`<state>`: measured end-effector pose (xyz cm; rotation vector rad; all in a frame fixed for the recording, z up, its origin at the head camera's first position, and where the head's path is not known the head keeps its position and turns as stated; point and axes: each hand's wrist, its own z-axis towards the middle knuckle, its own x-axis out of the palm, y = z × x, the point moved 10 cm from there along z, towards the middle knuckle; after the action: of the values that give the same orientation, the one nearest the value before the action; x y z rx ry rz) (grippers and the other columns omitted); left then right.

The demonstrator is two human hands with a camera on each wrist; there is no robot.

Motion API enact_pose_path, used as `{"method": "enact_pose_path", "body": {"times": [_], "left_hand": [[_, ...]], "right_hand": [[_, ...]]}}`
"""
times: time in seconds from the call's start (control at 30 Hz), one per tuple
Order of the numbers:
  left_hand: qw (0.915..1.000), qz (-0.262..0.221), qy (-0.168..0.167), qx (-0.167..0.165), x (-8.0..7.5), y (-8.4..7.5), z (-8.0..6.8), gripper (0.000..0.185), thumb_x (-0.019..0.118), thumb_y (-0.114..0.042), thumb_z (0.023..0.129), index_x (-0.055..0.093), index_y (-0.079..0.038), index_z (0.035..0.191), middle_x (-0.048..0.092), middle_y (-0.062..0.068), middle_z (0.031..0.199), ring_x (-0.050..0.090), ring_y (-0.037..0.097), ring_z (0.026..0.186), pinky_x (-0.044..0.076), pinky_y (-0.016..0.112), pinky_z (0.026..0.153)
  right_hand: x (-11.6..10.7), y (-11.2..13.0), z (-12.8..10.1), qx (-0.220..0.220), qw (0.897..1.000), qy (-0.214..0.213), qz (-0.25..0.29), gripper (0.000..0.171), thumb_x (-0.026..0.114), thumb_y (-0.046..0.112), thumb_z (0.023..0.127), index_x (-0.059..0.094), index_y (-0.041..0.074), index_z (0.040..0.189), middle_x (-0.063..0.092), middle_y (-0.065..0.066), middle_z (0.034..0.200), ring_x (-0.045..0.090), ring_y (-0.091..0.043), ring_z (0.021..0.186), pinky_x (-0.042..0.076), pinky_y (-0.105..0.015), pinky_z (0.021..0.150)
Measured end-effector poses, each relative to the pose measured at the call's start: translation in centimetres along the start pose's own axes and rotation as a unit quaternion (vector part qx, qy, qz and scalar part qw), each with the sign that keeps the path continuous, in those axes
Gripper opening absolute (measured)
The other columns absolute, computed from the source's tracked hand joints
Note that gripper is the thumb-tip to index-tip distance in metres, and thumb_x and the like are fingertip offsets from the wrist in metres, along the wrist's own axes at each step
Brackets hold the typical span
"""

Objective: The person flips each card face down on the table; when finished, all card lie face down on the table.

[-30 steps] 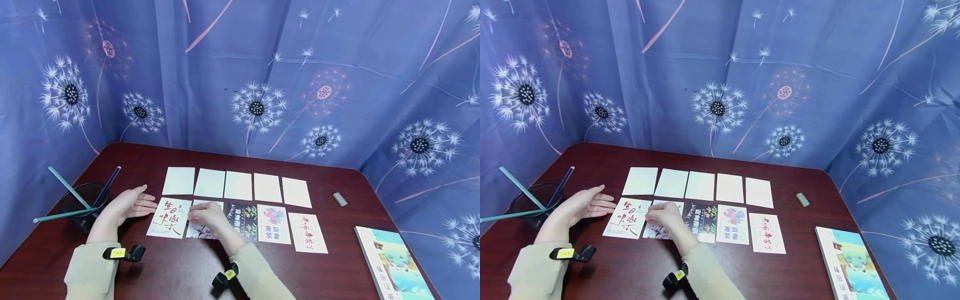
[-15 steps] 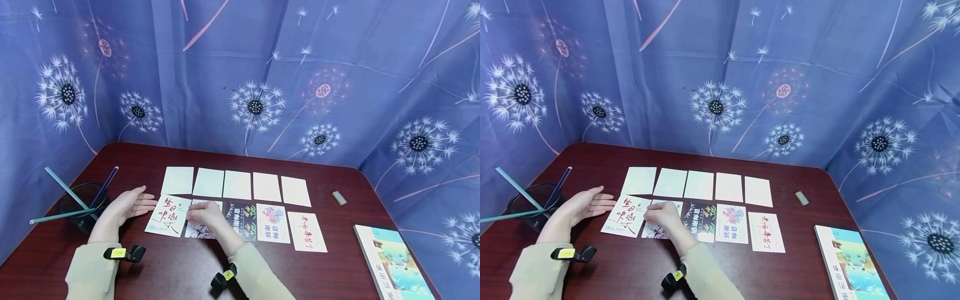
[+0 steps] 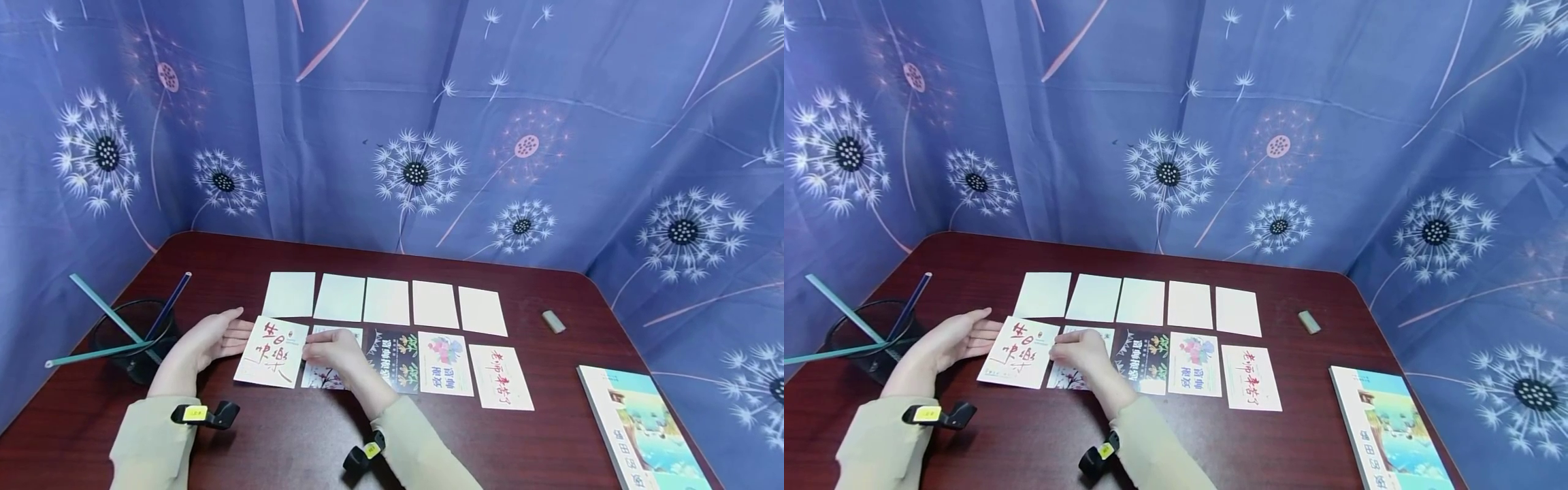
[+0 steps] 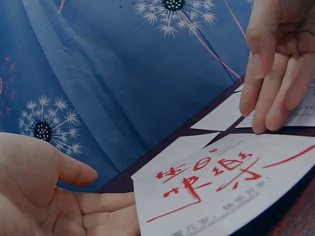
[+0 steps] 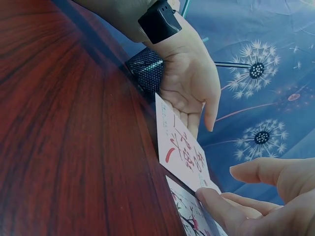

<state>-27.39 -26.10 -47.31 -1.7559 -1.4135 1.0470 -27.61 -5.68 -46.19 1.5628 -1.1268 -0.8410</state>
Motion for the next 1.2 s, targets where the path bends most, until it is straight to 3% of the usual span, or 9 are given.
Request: {"method": "enact_pose_path", "body": {"times": [0.2, 0.3, 0.5, 0.63, 0.8, 1.03, 1.2], "left_hand": [[0.9999, -0.005, 0.012, -0.002, 0.3, 0.3, 0.2, 0.065, 0.023, -0.031, 0.107, 0.036, 0.026, 0.133, 0.071, 0.015, 0.100, 0.067, 0.007, 0.082, 0.059, 0.024, 0.076], [0.9997, -0.011, 0.019, -0.006, 0.3, 0.5, 0.2, 0.065, 0.022, -0.032, 0.107, 0.035, 0.027, 0.134, 0.071, 0.007, 0.094, 0.066, 0.007, 0.081, 0.059, 0.024, 0.074], [0.9991, -0.025, 0.031, -0.015, 0.0, 1.1, 0.2, 0.066, 0.022, -0.033, 0.106, 0.033, 0.026, 0.135, 0.070, 0.002, 0.088, 0.067, 0.007, 0.078, 0.060, 0.024, 0.074], [0.9980, -0.034, 0.053, -0.009, 0.2, 1.1, 0.2, 0.067, 0.021, -0.033, 0.106, 0.032, 0.026, 0.135, 0.070, 0.000, 0.087, 0.067, 0.006, 0.079, 0.059, 0.023, 0.073], [0.9964, -0.042, 0.073, 0.001, 0.4, 0.8, 0.1, 0.067, 0.020, -0.033, 0.106, 0.030, 0.026, 0.136, 0.070, -0.002, 0.090, 0.067, 0.004, 0.081, 0.058, 0.021, 0.075], [0.9937, -0.071, 0.085, 0.017, 0.6, 0.2, 0.0, 0.067, 0.022, -0.034, 0.107, 0.030, 0.024, 0.138, 0.071, -0.004, 0.092, 0.068, 0.004, 0.082, 0.059, 0.021, 0.077], [0.9820, -0.134, 0.125, 0.048, 1.2, -1.5, -0.7, 0.068, 0.023, -0.033, 0.108, 0.020, 0.026, 0.141, 0.072, -0.001, 0.095, 0.071, 0.007, 0.086, 0.060, 0.023, 0.079]], "right_hand": [[0.3, 0.1, 0.0, 0.000, 1.000, 0.003, 0.002, 0.034, 0.066, -0.007, 0.078, 0.065, -0.016, 0.110, 0.071, -0.027, 0.099, 0.072, -0.036, 0.090, 0.061, -0.035, 0.082], [0.4, 0.3, -0.1, -0.003, 1.000, 0.007, 0.001, 0.033, 0.066, -0.006, 0.079, 0.065, -0.016, 0.111, 0.071, -0.027, 0.100, 0.072, -0.036, 0.091, 0.061, -0.035, 0.083], [1.7, 1.3, -0.6, -0.024, 1.000, 0.017, -0.004, 0.035, 0.066, -0.002, 0.081, 0.064, -0.014, 0.114, 0.071, -0.025, 0.103, 0.072, -0.033, 0.093, 0.060, -0.034, 0.084], [3.9, 1.6, -0.7, -0.030, 0.999, 0.043, 0.004, 0.032, 0.065, -0.001, 0.084, 0.064, -0.014, 0.114, 0.071, -0.025, 0.105, 0.072, -0.026, 0.094, 0.059, -0.030, 0.085], [5.9, 2.4, -0.1, -0.046, 0.998, 0.044, -0.031, 0.031, 0.067, -0.001, 0.083, 0.067, -0.010, 0.112, 0.074, -0.019, 0.103, 0.070, -0.012, 0.089, 0.059, -0.023, 0.079], [6.1, 2.9, 0.3, -0.063, 0.995, 0.010, -0.073, 0.028, 0.071, -0.001, 0.080, 0.071, -0.006, 0.107, 0.076, -0.014, 0.099, 0.071, -0.010, 0.087, 0.057, -0.017, 0.072], [5.5, 3.6, 0.2, -0.073, 0.996, 0.010, -0.053, 0.032, 0.070, 0.000, 0.081, 0.070, -0.006, 0.113, 0.075, -0.014, 0.101, 0.071, -0.010, 0.088, 0.057, -0.017, 0.075]]}}
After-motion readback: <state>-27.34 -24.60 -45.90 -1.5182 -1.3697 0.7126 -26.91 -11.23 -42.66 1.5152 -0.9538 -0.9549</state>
